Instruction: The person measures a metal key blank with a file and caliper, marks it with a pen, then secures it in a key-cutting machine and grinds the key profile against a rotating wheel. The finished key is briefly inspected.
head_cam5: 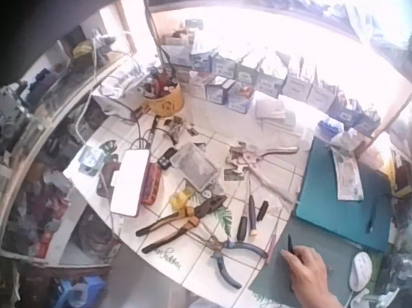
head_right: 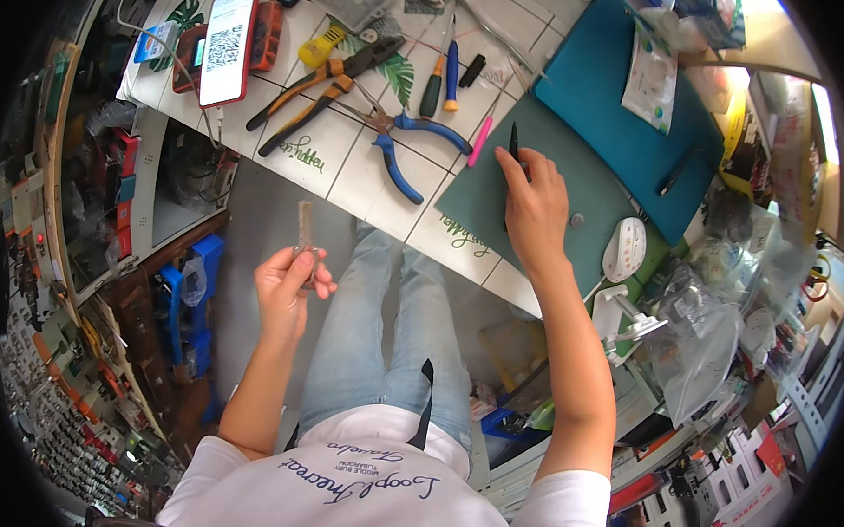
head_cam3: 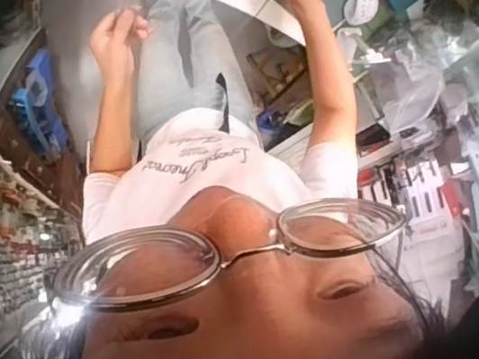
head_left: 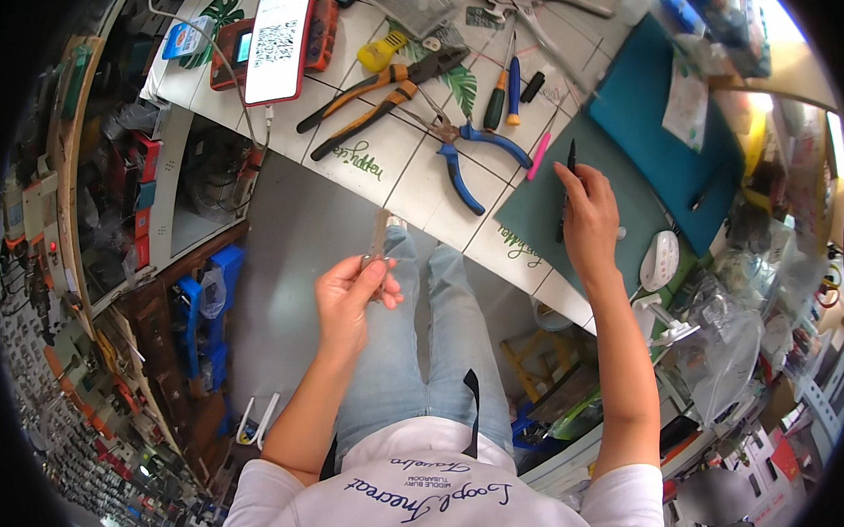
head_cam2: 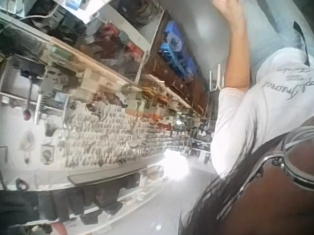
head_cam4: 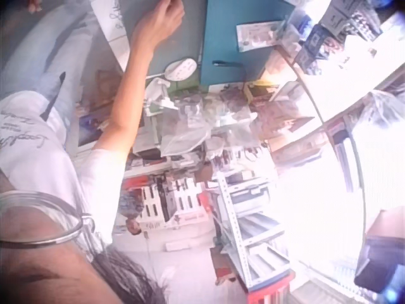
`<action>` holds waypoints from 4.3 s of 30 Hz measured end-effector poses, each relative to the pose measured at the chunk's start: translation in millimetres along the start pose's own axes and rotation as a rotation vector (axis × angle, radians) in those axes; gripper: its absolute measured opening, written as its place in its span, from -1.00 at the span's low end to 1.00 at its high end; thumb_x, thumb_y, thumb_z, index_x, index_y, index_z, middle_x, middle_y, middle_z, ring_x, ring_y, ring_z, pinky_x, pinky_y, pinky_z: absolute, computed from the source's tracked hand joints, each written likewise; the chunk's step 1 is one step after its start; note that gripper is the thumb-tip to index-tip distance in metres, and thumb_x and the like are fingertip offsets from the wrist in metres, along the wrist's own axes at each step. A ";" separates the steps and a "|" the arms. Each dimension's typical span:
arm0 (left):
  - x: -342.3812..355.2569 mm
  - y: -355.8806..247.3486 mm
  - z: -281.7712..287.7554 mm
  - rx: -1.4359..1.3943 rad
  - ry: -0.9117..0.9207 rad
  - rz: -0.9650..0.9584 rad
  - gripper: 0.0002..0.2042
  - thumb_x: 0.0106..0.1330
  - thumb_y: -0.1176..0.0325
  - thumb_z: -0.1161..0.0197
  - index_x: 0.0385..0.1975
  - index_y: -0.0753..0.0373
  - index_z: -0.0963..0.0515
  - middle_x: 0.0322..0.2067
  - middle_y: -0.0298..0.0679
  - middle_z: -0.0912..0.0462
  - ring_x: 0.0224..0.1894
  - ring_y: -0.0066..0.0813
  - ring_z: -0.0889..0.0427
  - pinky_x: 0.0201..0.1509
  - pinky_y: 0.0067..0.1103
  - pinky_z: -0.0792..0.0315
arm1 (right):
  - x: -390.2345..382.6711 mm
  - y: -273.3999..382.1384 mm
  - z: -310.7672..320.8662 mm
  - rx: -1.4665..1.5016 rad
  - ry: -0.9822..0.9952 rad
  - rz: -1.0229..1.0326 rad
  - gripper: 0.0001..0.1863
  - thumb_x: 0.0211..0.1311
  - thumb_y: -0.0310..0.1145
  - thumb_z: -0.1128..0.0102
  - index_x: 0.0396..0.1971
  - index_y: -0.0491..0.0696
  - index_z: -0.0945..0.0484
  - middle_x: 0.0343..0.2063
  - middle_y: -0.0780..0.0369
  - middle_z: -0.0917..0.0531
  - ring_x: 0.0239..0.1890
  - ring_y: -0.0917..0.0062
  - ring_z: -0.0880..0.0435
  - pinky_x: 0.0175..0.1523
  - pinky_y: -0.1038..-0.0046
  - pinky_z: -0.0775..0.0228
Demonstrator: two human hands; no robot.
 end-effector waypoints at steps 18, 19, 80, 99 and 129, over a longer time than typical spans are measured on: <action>56.5 -64.7 -61.7 -0.280 0.332 -0.186 -0.70 0.18 0.34 -0.09 -0.14 0.37 -0.41 -0.33 -0.17 -0.55 -0.31 -0.46 -0.54 -0.26 -0.54 -0.47 | 81.1 19.1 -18.5 0.878 -0.119 -0.449 -0.75 -0.08 -0.60 -0.12 -0.34 -0.14 -0.36 -0.47 0.34 -0.42 -0.51 0.78 -0.39 -0.47 0.74 -0.21; 57.6 -61.6 -77.0 -0.333 0.406 -0.115 -0.69 0.19 0.34 -0.08 -0.12 0.36 -0.40 -0.34 -0.19 -0.55 -0.31 -0.47 -0.54 -0.27 -0.54 -0.48 | 71.6 45.1 -7.3 1.145 -0.103 -0.481 -0.71 -0.06 -0.62 -0.13 -0.27 -0.18 -0.35 -0.34 0.31 -0.42 -0.45 0.78 -0.38 -0.43 0.78 -0.22; 4.9 -77.3 -190.3 0.129 0.469 -0.602 -0.82 0.07 0.25 -0.17 -0.58 0.22 -0.46 -0.48 -0.34 -0.42 -0.28 -0.42 -0.45 0.20 -0.19 0.14 | -38.3 42.1 38.8 0.339 0.471 -0.224 -0.64 0.17 -0.28 0.03 -0.11 -0.19 -0.34 -0.40 0.04 -0.53 -0.45 0.36 -0.51 -0.30 0.46 -0.37; -328.3 -189.8 469.3 -0.523 -0.566 -0.918 -0.83 0.18 0.43 -0.09 -0.32 0.41 -0.47 -0.48 -0.24 -0.54 -0.44 -0.56 -0.49 -0.31 -0.64 -0.41 | -38.6 783.1 3.4 1.439 1.052 0.519 -0.68 0.10 -0.39 -0.06 -0.20 -0.30 -0.40 -0.25 0.15 -0.47 -0.25 0.48 -0.46 -0.11 0.47 -0.28; -448.6 -204.5 890.1 -0.394 -0.353 -0.708 -0.83 0.17 0.42 -0.09 -0.41 0.43 -0.49 -0.48 -0.23 -0.54 -0.50 -0.60 -0.51 -0.41 -0.71 -0.42 | -145.9 1181.3 -98.8 1.287 0.571 0.459 -0.88 0.06 -0.50 -0.09 -0.47 -0.27 -0.49 -0.45 0.26 -0.49 -0.50 0.70 -0.44 -0.46 0.68 -0.27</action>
Point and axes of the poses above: each hand's wrist, its own x-axis towards the middle knuckle, its own z-axis out of the back of the hand, y = z × x, the point moved 8 cm from there along x, towards the middle knuckle
